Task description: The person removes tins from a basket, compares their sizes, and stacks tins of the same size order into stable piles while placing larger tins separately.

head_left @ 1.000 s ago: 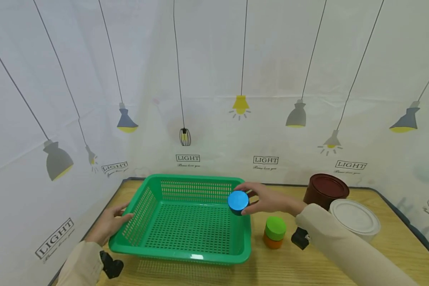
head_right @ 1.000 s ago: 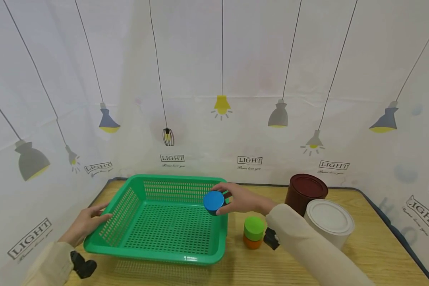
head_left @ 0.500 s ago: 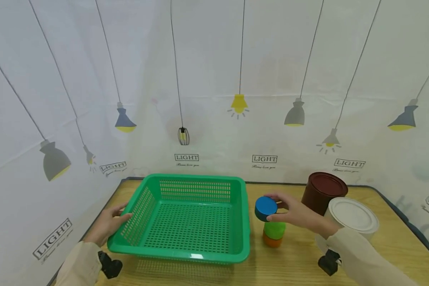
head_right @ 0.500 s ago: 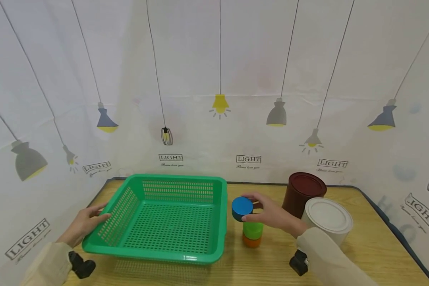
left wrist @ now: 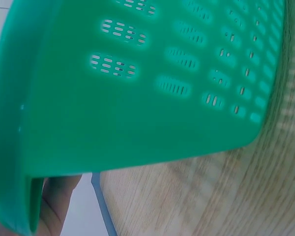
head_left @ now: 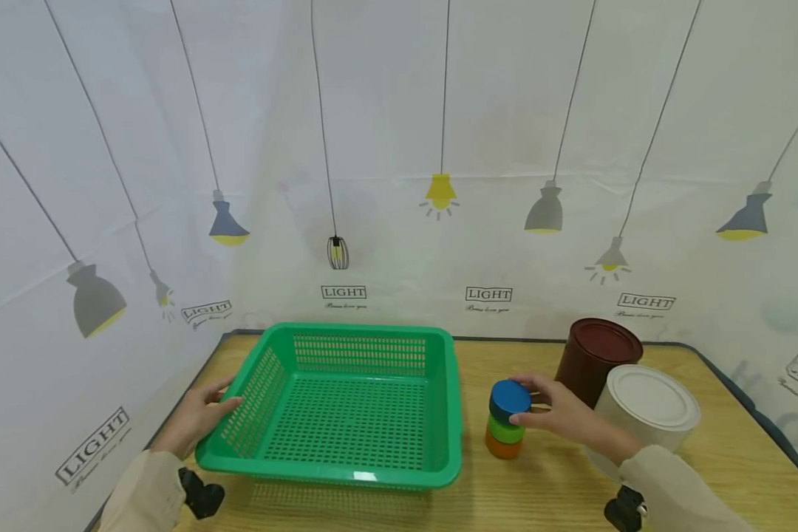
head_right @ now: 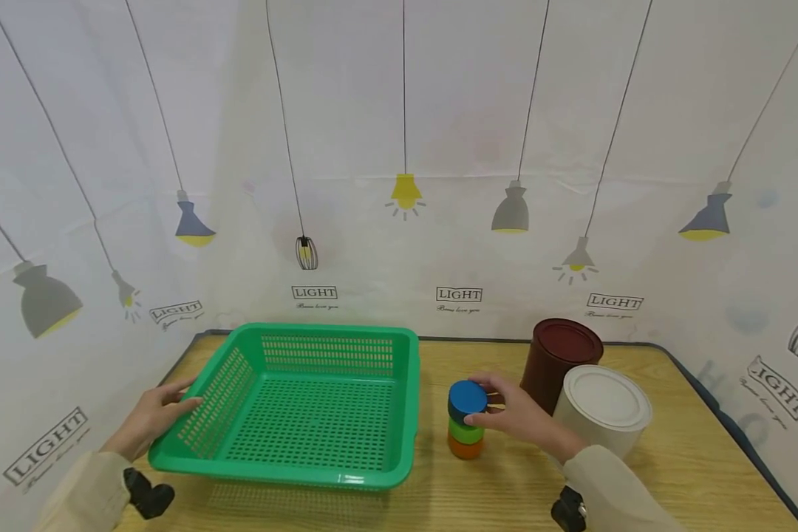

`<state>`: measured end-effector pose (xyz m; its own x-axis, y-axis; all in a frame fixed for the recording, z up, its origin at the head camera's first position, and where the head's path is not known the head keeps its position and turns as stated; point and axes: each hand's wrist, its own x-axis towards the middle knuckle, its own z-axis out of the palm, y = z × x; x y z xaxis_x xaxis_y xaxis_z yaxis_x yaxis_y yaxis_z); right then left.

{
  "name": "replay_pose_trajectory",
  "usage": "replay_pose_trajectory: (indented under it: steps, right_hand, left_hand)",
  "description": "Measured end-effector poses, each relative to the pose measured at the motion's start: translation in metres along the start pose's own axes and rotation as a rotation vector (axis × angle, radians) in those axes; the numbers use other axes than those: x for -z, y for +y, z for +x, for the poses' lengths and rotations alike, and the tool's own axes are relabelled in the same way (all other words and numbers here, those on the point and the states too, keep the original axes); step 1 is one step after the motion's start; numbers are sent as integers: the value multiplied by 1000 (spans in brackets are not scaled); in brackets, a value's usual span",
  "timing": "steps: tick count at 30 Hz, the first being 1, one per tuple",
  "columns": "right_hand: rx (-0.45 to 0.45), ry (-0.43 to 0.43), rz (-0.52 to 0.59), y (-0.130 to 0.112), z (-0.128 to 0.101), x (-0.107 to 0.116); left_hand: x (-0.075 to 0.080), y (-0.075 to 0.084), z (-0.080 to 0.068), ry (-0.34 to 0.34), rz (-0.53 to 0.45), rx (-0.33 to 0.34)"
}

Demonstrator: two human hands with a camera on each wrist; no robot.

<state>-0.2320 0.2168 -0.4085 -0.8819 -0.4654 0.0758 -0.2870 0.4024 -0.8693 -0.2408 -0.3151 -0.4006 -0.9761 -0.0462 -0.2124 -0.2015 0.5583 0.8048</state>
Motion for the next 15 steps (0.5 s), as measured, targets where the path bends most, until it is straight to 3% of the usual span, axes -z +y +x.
replay_pose_trajectory:
  steps: [7,15]
  right_hand:
    - [-8,11,-20,0,-2,-3]
    - [-20,10,-46,-7,0,-3]
  left_hand:
    - [1,0,0,3,-4,13]
    - [7,1,0,-13,28,-22]
